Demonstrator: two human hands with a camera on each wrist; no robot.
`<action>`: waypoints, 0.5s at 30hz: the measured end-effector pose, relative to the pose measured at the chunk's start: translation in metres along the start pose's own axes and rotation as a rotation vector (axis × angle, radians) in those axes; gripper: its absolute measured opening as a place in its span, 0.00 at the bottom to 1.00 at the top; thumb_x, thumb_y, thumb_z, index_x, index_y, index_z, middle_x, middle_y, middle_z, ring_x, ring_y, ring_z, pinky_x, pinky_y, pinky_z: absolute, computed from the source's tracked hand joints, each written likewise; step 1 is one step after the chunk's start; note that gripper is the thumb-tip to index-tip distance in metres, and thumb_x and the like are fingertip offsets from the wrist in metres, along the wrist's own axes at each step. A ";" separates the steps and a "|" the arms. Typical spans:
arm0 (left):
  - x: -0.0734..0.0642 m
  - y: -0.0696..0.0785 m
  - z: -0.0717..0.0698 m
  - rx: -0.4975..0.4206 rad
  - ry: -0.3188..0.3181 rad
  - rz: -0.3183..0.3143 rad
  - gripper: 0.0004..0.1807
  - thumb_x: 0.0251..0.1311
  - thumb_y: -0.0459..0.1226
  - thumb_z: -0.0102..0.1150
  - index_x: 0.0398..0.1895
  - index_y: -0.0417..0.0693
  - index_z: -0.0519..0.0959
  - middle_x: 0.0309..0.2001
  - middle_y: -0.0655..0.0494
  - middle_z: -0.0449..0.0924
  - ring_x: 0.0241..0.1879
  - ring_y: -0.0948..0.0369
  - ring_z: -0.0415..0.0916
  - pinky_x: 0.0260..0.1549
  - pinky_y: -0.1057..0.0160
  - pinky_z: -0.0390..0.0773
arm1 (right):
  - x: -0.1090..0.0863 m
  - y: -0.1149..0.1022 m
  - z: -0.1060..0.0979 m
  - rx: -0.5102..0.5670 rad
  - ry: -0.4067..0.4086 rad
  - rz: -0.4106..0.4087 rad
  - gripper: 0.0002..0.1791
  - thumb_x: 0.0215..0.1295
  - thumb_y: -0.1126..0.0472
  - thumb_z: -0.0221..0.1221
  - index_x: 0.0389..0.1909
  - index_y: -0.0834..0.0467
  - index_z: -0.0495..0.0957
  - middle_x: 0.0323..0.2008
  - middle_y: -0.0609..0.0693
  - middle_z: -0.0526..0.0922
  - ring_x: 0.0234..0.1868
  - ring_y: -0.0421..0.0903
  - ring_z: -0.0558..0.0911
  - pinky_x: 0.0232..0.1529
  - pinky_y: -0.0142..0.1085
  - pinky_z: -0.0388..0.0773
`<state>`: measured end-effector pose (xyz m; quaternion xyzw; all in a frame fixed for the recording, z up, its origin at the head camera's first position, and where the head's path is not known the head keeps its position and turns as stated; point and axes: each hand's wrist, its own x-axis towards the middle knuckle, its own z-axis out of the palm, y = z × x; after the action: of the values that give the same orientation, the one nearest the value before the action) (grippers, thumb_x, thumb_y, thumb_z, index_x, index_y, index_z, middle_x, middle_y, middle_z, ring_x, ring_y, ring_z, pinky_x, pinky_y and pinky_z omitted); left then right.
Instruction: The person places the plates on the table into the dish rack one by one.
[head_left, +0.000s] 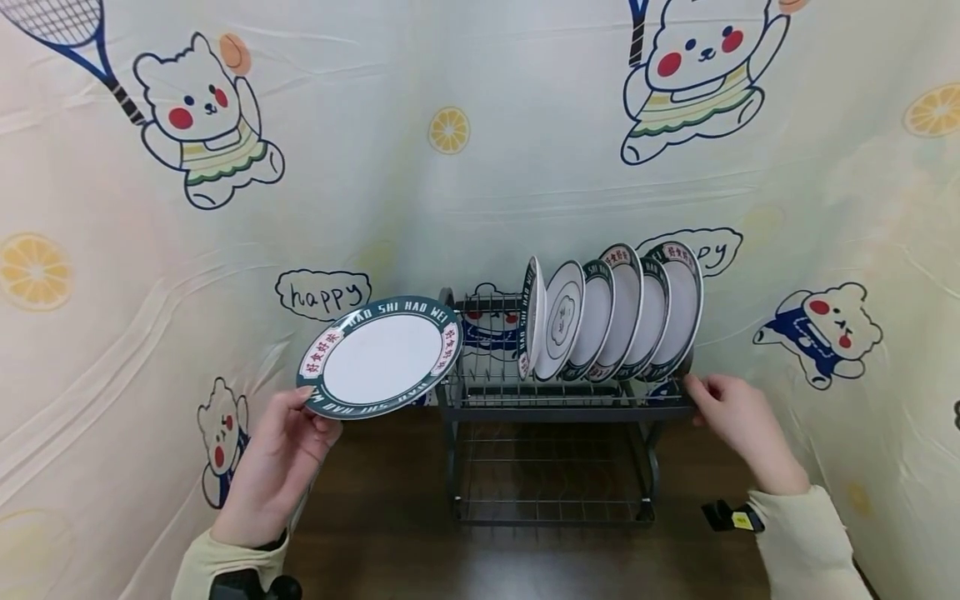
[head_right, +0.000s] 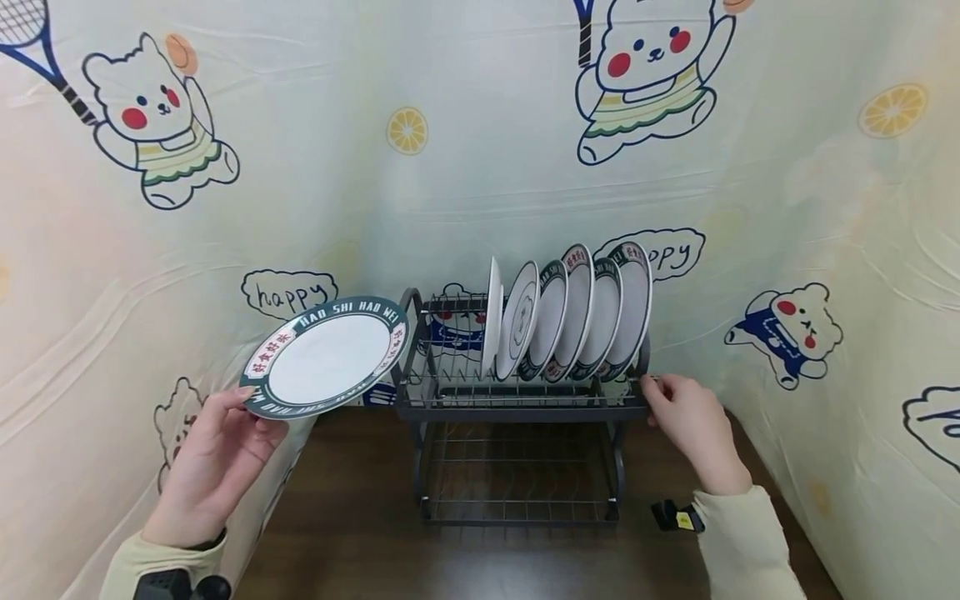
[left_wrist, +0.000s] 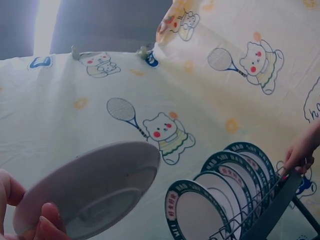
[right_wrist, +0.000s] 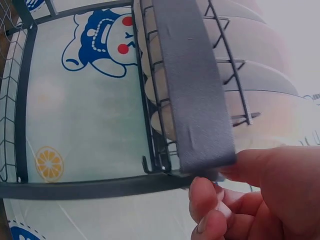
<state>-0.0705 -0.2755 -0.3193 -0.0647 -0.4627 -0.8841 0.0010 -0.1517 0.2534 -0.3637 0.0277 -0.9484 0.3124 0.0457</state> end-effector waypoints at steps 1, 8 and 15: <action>0.000 0.000 0.001 0.010 0.003 -0.002 0.18 0.82 0.40 0.41 0.67 0.44 0.55 0.42 0.58 0.77 0.35 0.67 0.74 0.36 0.74 0.74 | -0.002 0.000 -0.002 -0.004 0.009 0.000 0.27 0.84 0.48 0.45 0.32 0.62 0.80 0.23 0.48 0.82 0.27 0.48 0.76 0.28 0.40 0.71; 0.003 -0.003 0.006 0.049 0.019 -0.026 0.19 0.82 0.41 0.41 0.67 0.45 0.55 0.42 0.59 0.77 0.34 0.68 0.71 0.35 0.73 0.74 | -0.017 -0.009 -0.015 -0.025 0.102 0.000 0.29 0.84 0.46 0.43 0.35 0.63 0.82 0.21 0.49 0.83 0.26 0.48 0.76 0.25 0.40 0.69; 0.003 -0.011 0.014 0.123 0.039 -0.045 0.19 0.81 0.41 0.42 0.69 0.46 0.60 0.43 0.60 0.76 0.34 0.67 0.71 0.35 0.73 0.75 | -0.028 -0.026 -0.019 -0.035 0.227 -0.040 0.27 0.83 0.47 0.46 0.28 0.58 0.80 0.20 0.48 0.82 0.23 0.47 0.73 0.21 0.38 0.66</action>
<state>-0.0722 -0.2571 -0.3200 -0.0371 -0.5176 -0.8548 -0.0057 -0.1207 0.2444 -0.3355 0.0100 -0.9417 0.2960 0.1596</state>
